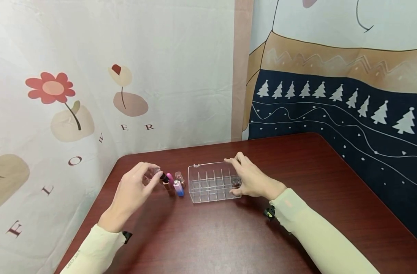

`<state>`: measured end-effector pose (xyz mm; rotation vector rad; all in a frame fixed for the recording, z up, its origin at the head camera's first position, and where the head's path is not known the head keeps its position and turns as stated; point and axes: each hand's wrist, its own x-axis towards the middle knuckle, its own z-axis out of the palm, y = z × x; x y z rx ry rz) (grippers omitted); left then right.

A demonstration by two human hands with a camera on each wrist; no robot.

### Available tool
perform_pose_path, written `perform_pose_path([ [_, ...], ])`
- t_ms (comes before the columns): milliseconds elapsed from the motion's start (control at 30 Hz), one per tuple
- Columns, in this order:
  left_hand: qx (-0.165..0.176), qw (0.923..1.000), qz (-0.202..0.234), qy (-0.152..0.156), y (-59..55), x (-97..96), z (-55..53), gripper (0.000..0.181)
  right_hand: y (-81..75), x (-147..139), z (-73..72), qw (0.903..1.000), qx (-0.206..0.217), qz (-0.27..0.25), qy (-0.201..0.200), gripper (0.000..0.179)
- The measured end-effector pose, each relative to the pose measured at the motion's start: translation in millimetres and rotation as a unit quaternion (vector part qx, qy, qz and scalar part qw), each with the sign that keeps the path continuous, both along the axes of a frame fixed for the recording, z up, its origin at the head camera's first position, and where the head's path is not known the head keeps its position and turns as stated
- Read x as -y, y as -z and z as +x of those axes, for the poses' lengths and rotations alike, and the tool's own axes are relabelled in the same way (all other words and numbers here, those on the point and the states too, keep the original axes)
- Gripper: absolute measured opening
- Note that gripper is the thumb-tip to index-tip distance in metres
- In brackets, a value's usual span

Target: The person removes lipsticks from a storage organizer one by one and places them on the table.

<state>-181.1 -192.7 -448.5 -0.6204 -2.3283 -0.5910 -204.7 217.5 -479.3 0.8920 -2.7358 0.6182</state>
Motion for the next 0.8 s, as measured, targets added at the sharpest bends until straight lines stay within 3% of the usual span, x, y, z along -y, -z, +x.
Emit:
perform_pose_path([
  [500, 0.019, 0.9994, 0.002, -0.027, 5.9, 17.8, -0.7, 0.015, -0.8, 0, 0.1, 1.0000, 0.001, -0.001, 0.000, 0.114],
  [800, 0.060, 0.9971, -0.009, -0.047, 12.5, 21.8, -3.1, 0.014, -0.9, 0, 0.0, 1.0000, 0.001, 0.003, -0.001, 0.114],
])
